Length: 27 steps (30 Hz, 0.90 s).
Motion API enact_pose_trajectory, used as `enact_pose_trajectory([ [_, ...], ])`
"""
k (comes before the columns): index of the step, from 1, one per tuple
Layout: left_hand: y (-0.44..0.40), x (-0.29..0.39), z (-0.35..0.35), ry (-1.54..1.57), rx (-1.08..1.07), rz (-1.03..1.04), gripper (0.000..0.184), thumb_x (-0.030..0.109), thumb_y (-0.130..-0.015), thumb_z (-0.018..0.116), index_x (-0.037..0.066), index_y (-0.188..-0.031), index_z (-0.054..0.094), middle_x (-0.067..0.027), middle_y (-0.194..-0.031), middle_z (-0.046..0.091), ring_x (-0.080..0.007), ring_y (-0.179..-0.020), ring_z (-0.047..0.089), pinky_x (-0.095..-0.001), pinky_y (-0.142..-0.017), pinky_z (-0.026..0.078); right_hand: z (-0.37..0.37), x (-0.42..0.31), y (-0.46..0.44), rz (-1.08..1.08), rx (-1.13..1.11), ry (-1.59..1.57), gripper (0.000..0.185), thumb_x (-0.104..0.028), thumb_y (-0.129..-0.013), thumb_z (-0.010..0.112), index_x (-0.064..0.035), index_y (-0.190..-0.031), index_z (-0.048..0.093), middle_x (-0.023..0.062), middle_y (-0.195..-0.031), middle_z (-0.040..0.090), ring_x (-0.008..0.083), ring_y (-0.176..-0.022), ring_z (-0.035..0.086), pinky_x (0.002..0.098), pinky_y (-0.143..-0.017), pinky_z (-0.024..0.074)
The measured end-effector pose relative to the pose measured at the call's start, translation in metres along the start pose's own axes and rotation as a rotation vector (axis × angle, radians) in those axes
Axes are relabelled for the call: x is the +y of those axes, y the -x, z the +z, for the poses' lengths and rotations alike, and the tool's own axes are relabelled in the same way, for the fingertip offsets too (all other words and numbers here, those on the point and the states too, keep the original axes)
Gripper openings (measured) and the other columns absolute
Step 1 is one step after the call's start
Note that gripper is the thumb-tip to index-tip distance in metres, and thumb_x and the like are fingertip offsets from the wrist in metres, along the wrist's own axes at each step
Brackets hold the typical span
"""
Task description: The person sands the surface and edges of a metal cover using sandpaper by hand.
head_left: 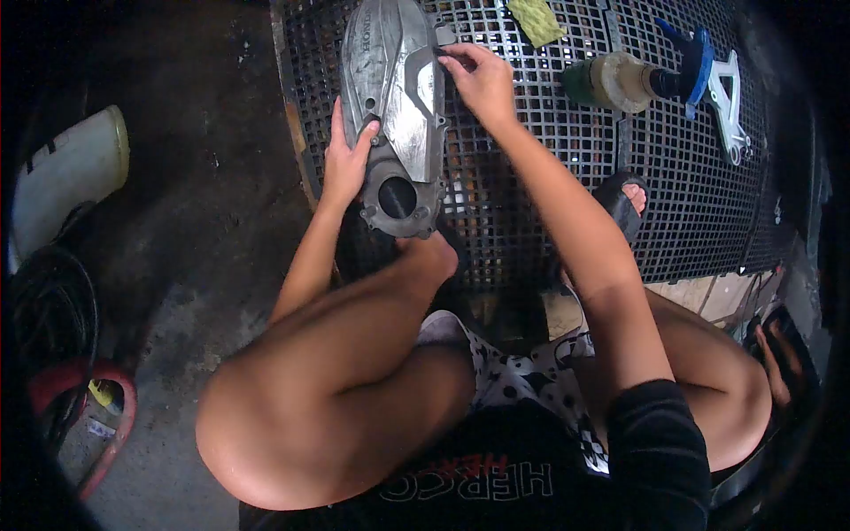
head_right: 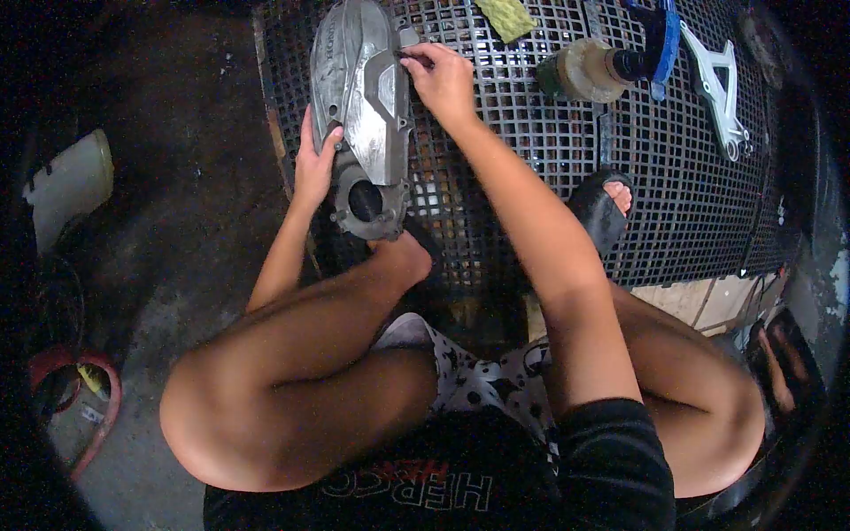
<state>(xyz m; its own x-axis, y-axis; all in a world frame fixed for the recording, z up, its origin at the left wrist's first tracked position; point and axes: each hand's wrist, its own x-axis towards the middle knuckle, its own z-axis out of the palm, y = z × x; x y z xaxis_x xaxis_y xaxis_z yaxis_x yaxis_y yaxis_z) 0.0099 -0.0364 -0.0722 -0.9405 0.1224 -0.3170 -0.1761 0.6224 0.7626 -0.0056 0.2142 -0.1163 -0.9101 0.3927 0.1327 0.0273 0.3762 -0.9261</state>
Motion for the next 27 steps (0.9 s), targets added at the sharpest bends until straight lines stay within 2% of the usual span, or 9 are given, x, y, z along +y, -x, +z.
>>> enact_pose_trajectory([
  [3,-0.002,-0.002,0.0,0.022,-0.001,0.053,0.087,0.043,-0.095,0.07,0.006,-0.161,0.026,-0.0286,-0.144,0.056,-0.035,-0.133,0.056,-0.0388,-0.112,0.04,0.014,-0.001,-0.017,-0.019,0.136,-0.001,0.02,-0.017,-0.084,0.079,-0.0062,-0.101,0.079,0.0162,-0.097,0.076,0.0297,-0.083,0.073,0.0377,-0.078,0.0568],
  [5,-0.002,-0.001,0.0,0.008,-0.001,0.034,0.087,0.043,-0.095,0.07,0.006,-0.161,0.026,-0.0281,-0.144,0.056,-0.0348,-0.134,0.056,-0.0389,-0.112,0.04,0.022,-0.005,-0.028,0.116,0.136,0.087,0.021,-0.017,-0.082,0.078,-0.0054,-0.101,0.079,0.0197,-0.094,0.075,0.0349,-0.082,0.072,0.043,-0.081,0.0559],
  [8,0.002,-0.001,0.001,0.034,-0.008,0.012,0.087,0.042,-0.095,0.07,0.006,-0.161,0.026,-0.0274,-0.146,0.055,-0.0345,-0.134,0.056,-0.0389,-0.112,0.04,0.03,-0.002,-0.02,-0.02,0.22,0.115,0.021,-0.014,-0.082,0.077,-0.0049,-0.101,0.08,0.0212,-0.092,0.073,0.0376,-0.083,0.071,0.0455,-0.082,0.0554],
  [11,-0.005,-0.008,0.001,0.068,0.028,0.075,0.087,0.041,-0.095,0.071,0.007,-0.161,0.027,-0.0274,-0.144,0.056,-0.0342,-0.133,0.057,-0.0389,-0.112,0.04,0.014,-0.014,-0.001,-0.075,0.066,0.267,0.018,-0.006,-0.082,0.073,-0.0039,-0.099,0.08,0.0204,-0.093,0.07,0.0388,-0.089,0.069,0.0464,-0.083,0.0557],
  [14,-0.004,-0.014,0.003,0.056,0.018,0.049,0.086,0.041,-0.095,0.071,0.007,-0.161,0.027,-0.0273,-0.139,0.06,-0.0347,-0.13,0.06,-0.0392,-0.109,0.043,0.001,-0.006,-0.005,-0.141,0.1,0.325,0.024,-0.003,-0.082,0.072,-0.004,-0.105,0.078,0.0181,-0.099,0.07,0.0371,-0.092,0.068,0.0447,-0.087,0.0551],
  [19,0.001,-0.003,0.0,0.055,-0.004,0.013,0.088,0.042,-0.095,0.071,0.009,-0.162,0.024,-0.0278,-0.138,0.061,-0.0363,-0.127,0.061,-0.0393,-0.108,0.044,-0.001,0.012,-0.032,-0.446,0.001,0.376,0.029,0.0,-0.083,0.069,-0.0048,-0.111,0.075,0.0144,-0.103,0.068,0.0351,-0.098,0.067,0.0428,-0.087,0.0548],
  [23,0.001,-0.003,-0.001,0.019,0.015,0.02,0.088,0.042,-0.095,0.071,0.01,-0.162,0.025,-0.0281,-0.136,0.062,-0.037,-0.125,0.063,-0.0405,-0.107,0.045,-0.009,0.014,-0.035,-0.558,-0.174,0.493,0.043,0.002,-0.075,0.068,-0.003,-0.117,0.072,0.0143,-0.106,0.066,0.0351,-0.106,0.063,0.0435,-0.094,0.0534],
  [25,0.003,-0.001,-0.005,-0.004,0.018,0.008,0.087,0.042,-0.094,0.072,0.01,-0.162,0.026,-0.0283,-0.135,0.063,-0.0373,-0.124,0.064,-0.0411,-0.106,0.046,-0.019,0.018,-0.047,-0.58,-0.275,0.5,0.04,0.003,-0.077,0.065,-0.003,-0.116,0.072,0.0146,-0.106,0.066,0.0352,-0.106,0.064,0.0438,-0.094,0.0535],
  [27,0.004,0.001,-0.002,0.026,0.037,0.038,0.088,0.043,-0.094,0.072,0.01,-0.161,0.027,-0.0291,-0.133,0.064,-0.0395,-0.123,0.064,-0.0422,-0.104,0.047,-0.023,0.022,-0.053,-0.408,-0.208,0.545,0.038,0.003,-0.077,0.064,-0.0042,-0.113,0.074,0.0157,-0.107,0.067,0.0355,-0.104,0.064,0.0442,-0.094,0.054],
])
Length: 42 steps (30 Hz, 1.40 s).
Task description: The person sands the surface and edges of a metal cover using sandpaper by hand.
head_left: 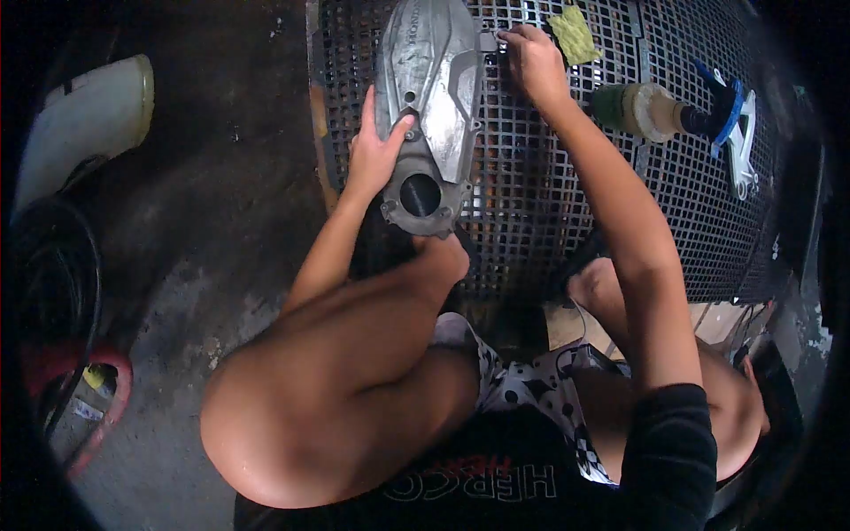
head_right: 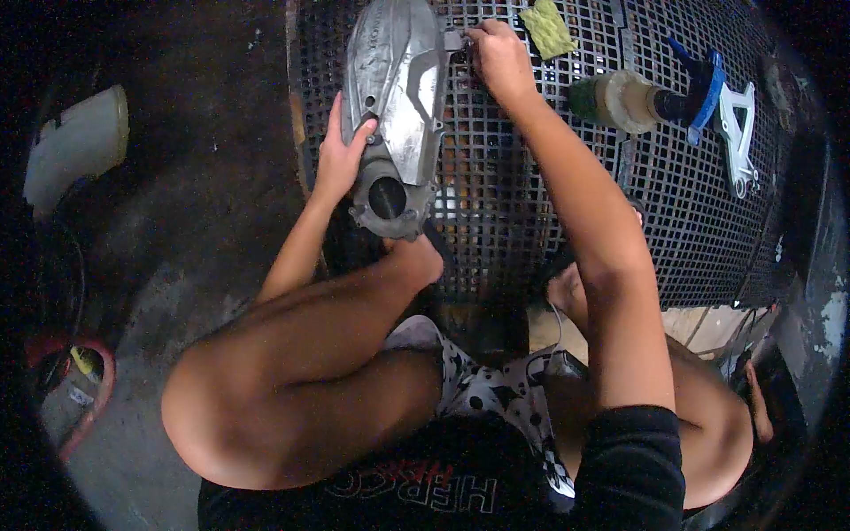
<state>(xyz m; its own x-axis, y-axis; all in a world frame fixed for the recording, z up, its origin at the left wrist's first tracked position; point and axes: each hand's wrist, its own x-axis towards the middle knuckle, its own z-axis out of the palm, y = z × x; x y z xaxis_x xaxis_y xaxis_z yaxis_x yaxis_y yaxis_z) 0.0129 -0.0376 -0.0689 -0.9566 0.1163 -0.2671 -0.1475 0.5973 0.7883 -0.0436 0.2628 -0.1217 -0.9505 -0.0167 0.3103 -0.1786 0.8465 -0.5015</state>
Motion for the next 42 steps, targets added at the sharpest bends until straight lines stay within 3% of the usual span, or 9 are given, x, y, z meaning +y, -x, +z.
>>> enact_pose_trajectory([
  [11,-0.004,-0.005,0.002,-0.087,0.005,0.025,0.088,0.042,-0.095,0.07,0.011,-0.161,0.023,-0.0353,-0.121,0.066,-0.0498,-0.116,0.064,-0.0475,-0.099,0.05,0.01,-0.027,0.009,0.03,0.158,-0.112,0.035,0.003,-0.075,0.069,-0.0051,-0.108,0.076,0.0163,-0.102,0.069,0.0364,-0.098,0.066,0.0452,-0.088,0.0552],
  [14,0.003,0.015,0.001,-0.052,-0.004,-0.036,0.083,0.041,-0.095,0.07,0.008,-0.16,0.029,-0.0328,-0.131,0.063,-0.0409,-0.123,0.064,-0.0433,-0.106,0.047,0.01,-0.027,0.021,-0.001,0.118,-0.094,0.032,0.003,-0.076,0.069,-0.0049,-0.106,0.077,0.0163,-0.099,0.07,0.037,-0.094,0.067,0.0449,-0.085,0.0561],
  [18,0.001,0.018,0.004,-0.122,0.022,0.019,0.091,0.039,-0.093,0.073,0.007,-0.161,0.022,-0.0366,-0.119,0.066,-0.0521,-0.114,0.064,-0.0504,-0.098,0.051,0.005,-0.017,0.006,0.196,0.113,-0.067,0.031,-0.001,-0.076,0.07,-0.0034,-0.107,0.077,0.0181,-0.098,0.069,0.0377,-0.094,0.067,0.0457,-0.086,0.0558],
  [20,0.007,0.016,0.004,-0.093,-0.008,-0.038,0.092,0.038,-0.093,0.074,0.006,-0.161,0.021,-0.0375,-0.126,0.063,-0.0516,-0.12,0.061,-0.0497,-0.102,0.049,0.0,-0.031,0.016,0.001,0.128,-0.101,0.026,-0.003,-0.077,0.069,-0.0044,-0.101,0.079,0.0186,-0.095,0.069,0.0385,-0.09,0.068,0.0455,-0.085,0.0561],
  [24,-0.003,0.02,0.005,-0.104,0.019,0.068,0.093,0.039,-0.093,0.074,0.006,-0.161,0.02,-0.0372,-0.142,0.051,-0.0509,-0.131,0.053,-0.0487,-0.108,0.044,0.007,-0.007,0.01,0.307,0.149,-0.026,0.029,-0.001,-0.079,0.069,-0.0076,-0.106,0.079,0.0186,-0.096,0.07,0.0378,-0.088,0.069,0.044,-0.084,0.0568],
  [25,-0.003,0.017,0.006,-0.118,0.013,0.063,0.094,0.039,-0.092,0.075,0.007,-0.161,0.02,-0.0362,-0.144,0.051,-0.0513,-0.131,0.053,-0.0494,-0.109,0.044,0.006,-0.015,0.014,0.204,0.149,-0.078,0.029,-0.001,-0.079,0.069,-0.0079,-0.106,0.079,0.0187,-0.097,0.07,0.0375,-0.088,0.069,0.0442,-0.084,0.0569],
  [34,-0.004,0.02,0.01,-0.118,0.007,-0.007,0.094,0.037,-0.091,0.075,0.009,-0.161,0.019,-0.0367,-0.146,0.048,-0.0516,-0.133,0.05,-0.0505,-0.11,0.043,0.021,-0.023,0.017,0.105,0.154,-0.063,0.027,0.001,-0.074,0.071,-0.0024,-0.1,0.077,0.0197,-0.096,0.069,0.0392,-0.091,0.068,0.0474,-0.084,0.056],
  [38,-0.004,0.015,0.011,-0.163,0.028,0.035,0.095,0.038,-0.09,0.075,0.006,-0.16,0.02,-0.0363,-0.147,0.046,-0.0515,-0.133,0.05,-0.0507,-0.109,0.044,0.018,-0.001,0.015,0.269,0.057,0.004,0.027,0.0,-0.072,0.074,-0.0021,-0.099,0.078,0.0208,-0.095,0.069,0.0409,-0.093,0.068,0.047,-0.086,0.0559],
  [42,-0.003,0.018,0.01,-0.133,0.035,0.063,0.094,0.038,-0.09,0.076,0.005,-0.16,0.021,-0.0359,-0.148,0.046,-0.0519,-0.133,0.05,-0.0509,-0.109,0.044,0.017,-0.027,0.026,0.099,0.089,-0.064,0.025,0.001,-0.075,0.07,-0.0018,-0.099,0.078,0.0206,-0.093,0.068,0.0403,-0.092,0.067,0.0469,-0.086,0.056],
])
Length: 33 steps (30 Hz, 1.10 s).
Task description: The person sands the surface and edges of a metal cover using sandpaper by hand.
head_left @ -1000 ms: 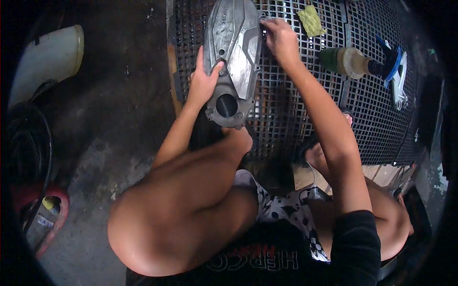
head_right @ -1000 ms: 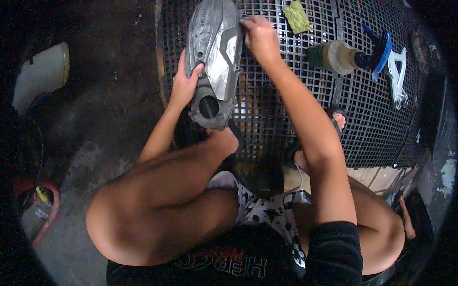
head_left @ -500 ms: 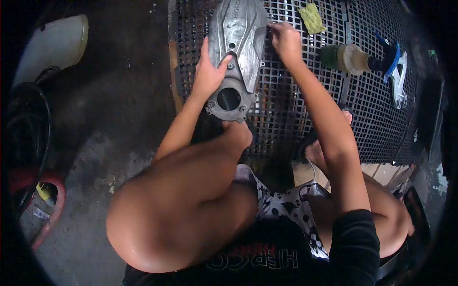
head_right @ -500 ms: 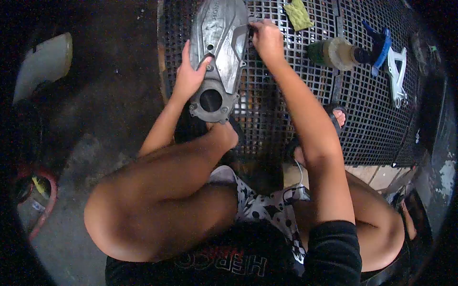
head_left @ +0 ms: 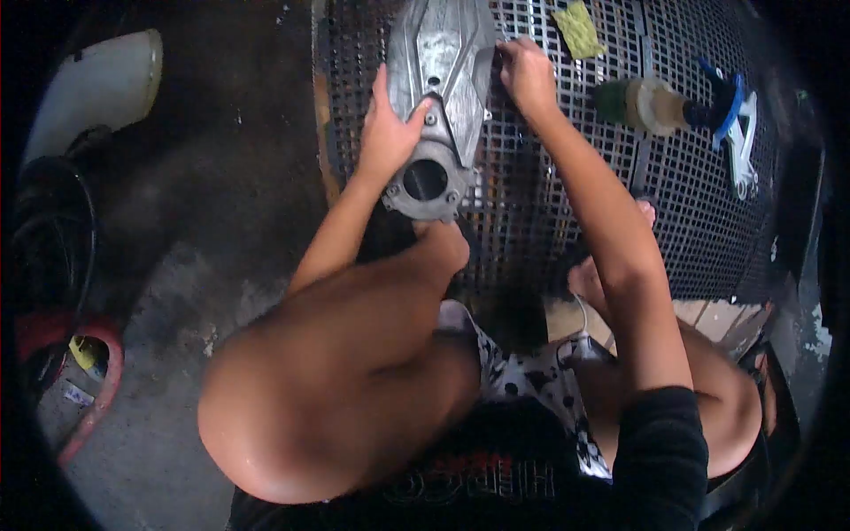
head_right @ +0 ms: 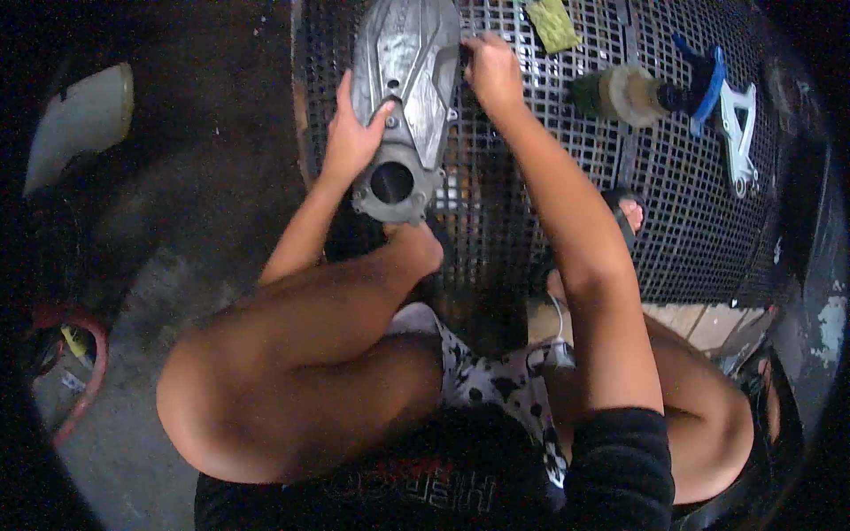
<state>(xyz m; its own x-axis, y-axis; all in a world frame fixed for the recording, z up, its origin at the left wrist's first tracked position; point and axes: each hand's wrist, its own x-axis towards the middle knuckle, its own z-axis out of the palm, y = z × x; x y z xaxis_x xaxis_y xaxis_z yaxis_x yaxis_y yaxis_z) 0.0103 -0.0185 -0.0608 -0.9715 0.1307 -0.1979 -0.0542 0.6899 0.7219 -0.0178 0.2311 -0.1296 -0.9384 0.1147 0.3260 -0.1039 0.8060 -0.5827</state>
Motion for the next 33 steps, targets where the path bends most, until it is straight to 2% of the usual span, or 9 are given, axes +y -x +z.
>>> enact_pose_trajectory([
  [12,0.001,0.004,0.003,-0.121,0.04,0.008,0.096,0.039,-0.089,0.076,0.009,-0.16,0.019,-0.0361,-0.145,0.048,-0.0529,-0.129,0.052,-0.0523,-0.108,0.044,0.007,0.016,-0.036,0.095,0.128,0.05,0.024,-0.004,-0.077,0.07,-0.0049,-0.098,0.079,0.0219,-0.092,0.071,0.0407,-0.087,0.07,0.0471,-0.083,0.057],
  [15,0.004,0.004,0.001,-0.105,0.025,-0.01,0.096,0.039,-0.089,0.076,0.009,-0.16,0.019,-0.0362,-0.145,0.048,-0.0531,-0.129,0.052,-0.0527,-0.108,0.044,0.012,0.022,-0.043,-0.027,0.154,-0.021,0.019,-0.012,-0.082,0.073,-0.0107,-0.1,0.081,0.0189,-0.091,0.073,0.0381,-0.085,0.071,0.0453,-0.08,0.0568],
  [18,-0.001,0.008,-0.002,-0.103,0.041,0.023,0.095,0.04,-0.09,0.075,0.009,-0.16,0.019,-0.0361,-0.145,0.048,-0.0528,-0.129,0.052,-0.0528,-0.107,0.044,0.022,0.029,-0.051,0.007,0.003,0.039,0.02,-0.001,-0.075,0.067,-0.004,-0.092,0.077,0.0306,-0.103,0.068,0.0451,-0.099,0.066,0.0471,-0.085,0.0545],
  [20,0.002,0.004,0.002,-0.11,0.044,0.024,0.095,0.04,-0.089,0.075,0.009,-0.16,0.019,-0.0357,-0.144,0.049,-0.0524,-0.129,0.053,-0.0527,-0.106,0.045,0.029,0.034,-0.061,0.202,-0.103,0.157,0.02,-0.003,-0.075,0.067,-0.0004,-0.093,0.075,0.0237,-0.082,0.07,0.0458,-0.082,0.067,0.0534,-0.078,0.0542],
  [21,0.001,0.005,0.001,-0.073,0.043,0.046,0.095,0.04,-0.09,0.075,0.009,-0.16,0.02,-0.0355,-0.144,0.049,-0.0525,-0.129,0.053,-0.0525,-0.106,0.045,0.023,0.025,-0.065,0.1,0.058,0.052,0.019,-0.005,-0.075,0.068,-0.0003,-0.091,0.077,0.0235,-0.08,0.071,0.0436,-0.08,0.069,0.05,-0.078,0.0559],
  [25,0.003,0.003,0.002,-0.05,0.022,0.003,0.094,0.038,-0.09,0.076,0.009,-0.16,0.022,-0.0354,-0.144,0.049,-0.0525,-0.129,0.053,-0.0518,-0.108,0.045,0.02,0.014,-0.057,0.169,0.074,0.009,0.02,-0.021,-0.081,0.077,-0.0147,-0.099,0.082,0.0171,-0.089,0.075,0.0367,-0.082,0.072,0.0408,-0.081,0.0576],
  [29,0.003,0.005,0.003,-0.035,0.065,0.046,0.088,0.037,-0.092,0.075,0.004,-0.157,0.026,-0.0361,-0.143,0.051,-0.0506,-0.13,0.054,-0.0485,-0.109,0.044,0.015,0.014,-0.039,0.363,0.039,-0.141,0.023,-0.028,-0.082,0.079,-0.0161,-0.101,0.082,0.012,-0.088,0.077,0.0278,-0.08,0.075,0.0374,-0.077,0.0579],
  [32,0.002,0.005,0.003,-0.051,0.047,0.042,0.088,0.037,-0.092,0.075,0.004,-0.157,0.026,-0.0368,-0.141,0.052,-0.0502,-0.13,0.054,-0.0482,-0.109,0.044,0.02,0.017,-0.048,0.308,0.136,-0.173,0.02,-0.026,-0.08,0.08,-0.0143,-0.096,0.083,0.0137,-0.082,0.076,0.0314,-0.074,0.073,0.0404,-0.079,0.0576],
  [33,0.003,0.007,0.002,-0.063,0.044,0.03,0.089,0.037,-0.092,0.075,0.003,-0.157,0.025,-0.0368,-0.139,0.054,-0.0495,-0.13,0.055,-0.0479,-0.109,0.044,0.027,0.023,-0.051,0.303,0.081,-0.128,0.023,-0.029,-0.083,0.081,-0.017,-0.102,0.082,0.0089,-0.09,0.078,0.0237,-0.081,0.076,0.0361,-0.079,0.0581],
])
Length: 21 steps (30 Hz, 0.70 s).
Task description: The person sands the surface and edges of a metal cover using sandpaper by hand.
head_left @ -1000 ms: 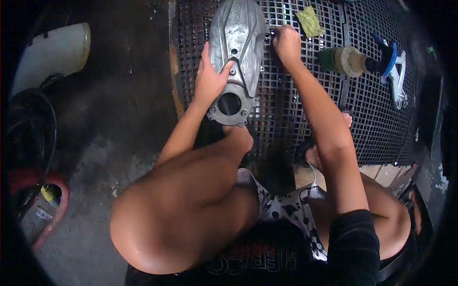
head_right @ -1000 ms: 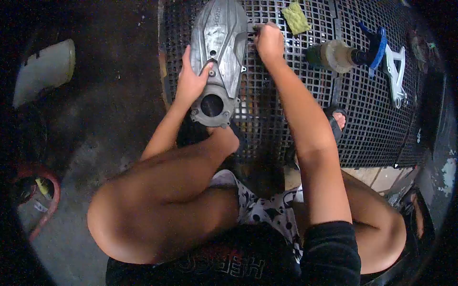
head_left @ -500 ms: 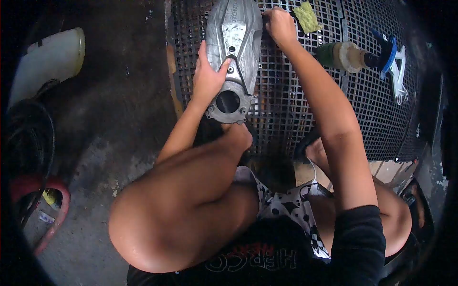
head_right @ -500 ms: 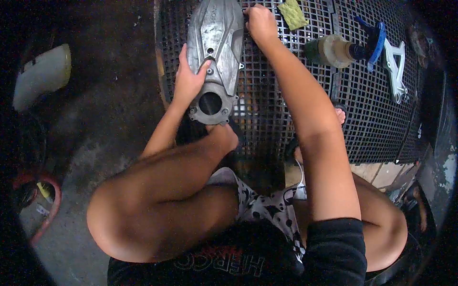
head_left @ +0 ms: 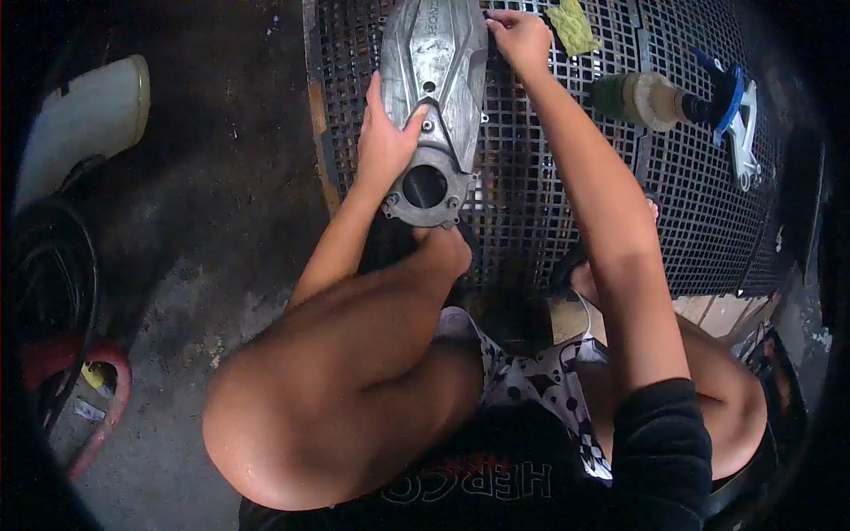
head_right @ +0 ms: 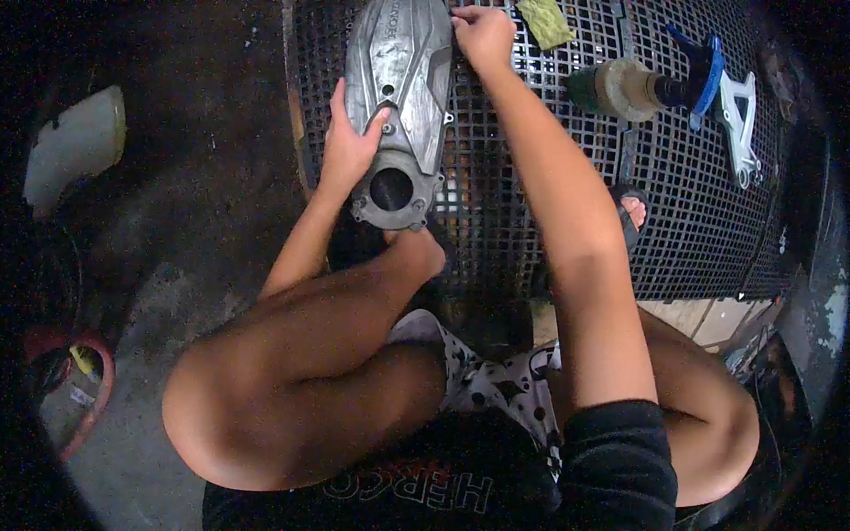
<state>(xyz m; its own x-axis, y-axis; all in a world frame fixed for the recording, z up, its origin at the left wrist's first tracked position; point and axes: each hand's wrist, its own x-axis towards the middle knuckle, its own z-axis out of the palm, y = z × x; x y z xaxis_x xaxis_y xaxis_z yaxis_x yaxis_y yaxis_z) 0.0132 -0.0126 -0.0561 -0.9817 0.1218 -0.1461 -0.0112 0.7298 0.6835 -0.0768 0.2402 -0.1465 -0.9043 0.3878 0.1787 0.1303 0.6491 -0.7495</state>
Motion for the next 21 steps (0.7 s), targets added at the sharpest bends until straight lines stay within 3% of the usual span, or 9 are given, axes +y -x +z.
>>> enact_pose_trajectory([
  [1,-0.001,-0.005,0.0,-0.001,-0.009,0.009,0.089,0.037,-0.092,0.075,0.003,-0.157,0.025,-0.0368,-0.139,0.054,-0.0495,-0.13,0.055,-0.0479,-0.109,0.044,0.008,0.0,-0.004,0.008,0.009,0.004,0.023,-0.029,-0.083,0.081,-0.017,-0.102,0.082,0.0089,-0.09,0.078,0.0237,-0.081,0.076,0.0361,-0.079,0.0581],
  [3,-0.002,-0.01,0.004,-0.026,0.008,0.025,0.088,0.037,-0.092,0.075,0.004,-0.157,0.026,-0.0361,-0.138,0.056,-0.048,-0.129,0.057,-0.0476,-0.108,0.045,0.016,0.005,-0.006,0.18,-0.028,-0.241,0.018,-0.008,-0.076,0.07,-0.0016,-0.091,0.079,0.0243,-0.085,0.073,0.0401,-0.083,0.072,0.0447,-0.08,0.0571],
  [7,-0.003,-0.003,0.001,-0.094,-0.002,0.013,0.091,0.04,-0.092,0.075,0.006,-0.159,0.022,-0.0365,-0.139,0.055,-0.0481,-0.128,0.057,-0.0479,-0.108,0.045,0.011,0.003,-0.001,0.051,-0.02,-0.157,0.02,-0.011,-0.078,0.07,-0.0019,-0.093,0.079,0.0232,-0.089,0.074,0.037,-0.086,0.074,0.0416,-0.081,0.0573],
  [9,-0.004,-0.001,-0.003,-0.07,-0.028,-0.034,0.092,0.039,-0.092,0.075,0.005,-0.159,0.022,-0.036,-0.144,0.05,-0.0486,-0.132,0.053,-0.0484,-0.11,0.043,0.0,0.003,0.008,0.152,-0.118,-0.093,0.022,-0.028,-0.082,0.081,-0.0162,-0.102,0.082,0.0095,-0.089,0.078,0.0239,-0.079,0.076,0.0364,-0.079,0.0584],
  [11,-0.001,0.005,-0.001,-0.037,-0.074,-0.094,0.093,0.039,-0.091,0.075,0.003,-0.159,0.021,-0.0354,-0.149,0.044,-0.0492,-0.136,0.048,-0.0488,-0.112,0.041,-0.002,-0.005,0.012,0.176,-0.093,-0.076,0.021,-0.025,-0.082,0.08,-0.0135,-0.1,0.082,0.0119,-0.089,0.078,0.0269,-0.08,0.076,0.0378,-0.08,0.0584],
  [13,-0.001,0.004,-0.003,-0.062,-0.066,-0.074,0.094,0.04,-0.091,0.075,0.003,-0.159,0.021,-0.0355,-0.149,0.044,-0.0494,-0.136,0.049,-0.0492,-0.111,0.041,0.009,-0.004,0.012,0.206,0.01,-0.263,0.021,-0.011,-0.078,0.071,-0.0017,-0.094,0.079,0.0234,-0.09,0.074,0.0374,-0.088,0.074,0.042,-0.081,0.0575],
  [17,-0.003,0.008,-0.004,-0.062,-0.102,-0.154,0.093,0.04,-0.092,0.074,0.003,-0.159,0.021,-0.0355,-0.149,0.045,-0.0496,-0.135,0.049,-0.0501,-0.111,0.042,0.005,-0.009,0.014,0.093,0.053,-0.105,0.017,-0.017,-0.079,0.078,-0.0089,-0.093,0.082,0.0183,-0.087,0.076,0.0361,-0.084,0.074,0.0425,-0.085,0.0573],
  [19,-0.005,0.004,-0.001,-0.072,-0.03,0.0,0.092,0.038,-0.091,0.074,0.004,-0.159,0.021,-0.0355,-0.148,0.046,-0.0504,-0.134,0.049,-0.0503,-0.111,0.042,-0.004,-0.014,0.024,0.082,0.026,-0.062,0.013,-0.011,-0.078,0.076,-0.0072,-0.089,0.082,0.0194,-0.087,0.075,0.0378,-0.084,0.073,0.0431,-0.086,0.0567],
  [21,-0.003,0.0,-0.001,-0.051,-0.057,-0.067,0.092,0.037,-0.091,0.074,0.004,-0.159,0.021,-0.0354,-0.149,0.045,-0.0504,-0.136,0.048,-0.0497,-0.112,0.041,-0.006,-0.017,0.02,0.171,0.028,-0.166,0.013,-0.009,-0.078,0.076,-0.0073,-0.089,0.082,0.0196,-0.086,0.075,0.0377,-0.083,0.073,0.0431,-0.086,0.0565],
])
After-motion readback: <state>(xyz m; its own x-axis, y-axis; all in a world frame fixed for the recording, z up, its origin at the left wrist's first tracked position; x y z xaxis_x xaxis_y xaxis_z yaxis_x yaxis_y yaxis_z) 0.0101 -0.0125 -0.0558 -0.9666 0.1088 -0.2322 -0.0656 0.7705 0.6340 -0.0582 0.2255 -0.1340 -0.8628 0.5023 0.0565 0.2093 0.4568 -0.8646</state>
